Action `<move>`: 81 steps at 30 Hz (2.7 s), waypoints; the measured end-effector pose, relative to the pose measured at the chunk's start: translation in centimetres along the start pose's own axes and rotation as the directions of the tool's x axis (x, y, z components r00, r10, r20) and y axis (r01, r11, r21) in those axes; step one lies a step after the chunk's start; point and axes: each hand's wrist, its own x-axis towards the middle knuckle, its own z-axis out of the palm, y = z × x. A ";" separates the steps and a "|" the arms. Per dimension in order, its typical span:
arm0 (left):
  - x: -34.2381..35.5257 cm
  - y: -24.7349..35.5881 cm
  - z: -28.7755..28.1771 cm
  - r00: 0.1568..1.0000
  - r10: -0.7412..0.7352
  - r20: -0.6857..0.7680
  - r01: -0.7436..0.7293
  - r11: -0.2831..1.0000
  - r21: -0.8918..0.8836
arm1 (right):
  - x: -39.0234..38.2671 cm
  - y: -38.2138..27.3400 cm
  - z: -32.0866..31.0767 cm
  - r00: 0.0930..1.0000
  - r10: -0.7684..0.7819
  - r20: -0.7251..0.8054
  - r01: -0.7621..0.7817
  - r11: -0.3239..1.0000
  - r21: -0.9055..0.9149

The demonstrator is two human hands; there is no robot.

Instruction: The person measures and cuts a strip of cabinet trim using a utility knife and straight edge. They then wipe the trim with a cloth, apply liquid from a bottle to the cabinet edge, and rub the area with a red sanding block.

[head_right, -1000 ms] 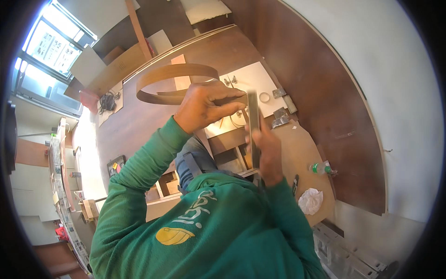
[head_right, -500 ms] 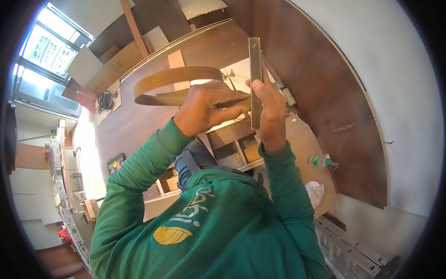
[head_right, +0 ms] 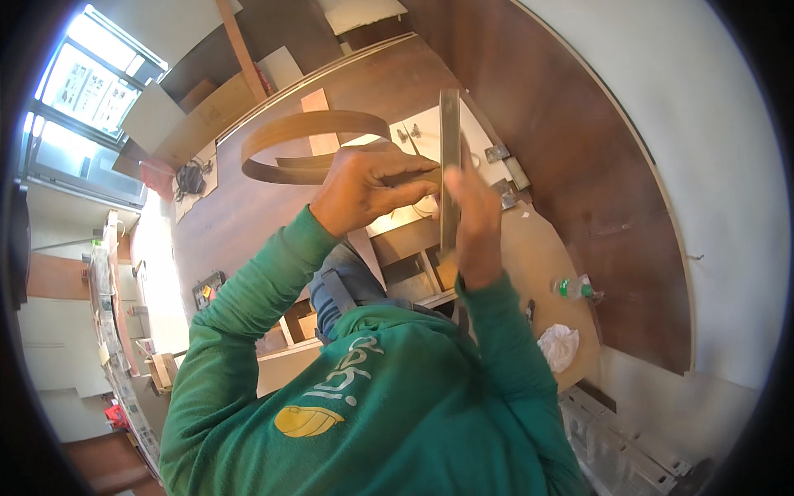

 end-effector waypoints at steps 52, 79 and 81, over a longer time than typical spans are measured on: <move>-18.1 -5.4 1.3 0.707 -0.699 0.107 0.652 0.586 -0.480 | -28.9 31.0 -26.6 0.753 -0.010 -0.658 -0.619 0.328 -0.714; -14.9 -5.9 6.8 0.630 -0.774 0.067 0.542 0.376 -0.751 | -19.0 40.8 -44.3 0.650 0.171 -0.740 -0.751 -0.002 -0.660; -15.0 -6.6 6.8 0.563 -0.825 0.048 0.588 0.359 -0.725 | -19.3 41.1 -44.0 0.593 0.107 -0.798 -0.801 -0.020 -0.598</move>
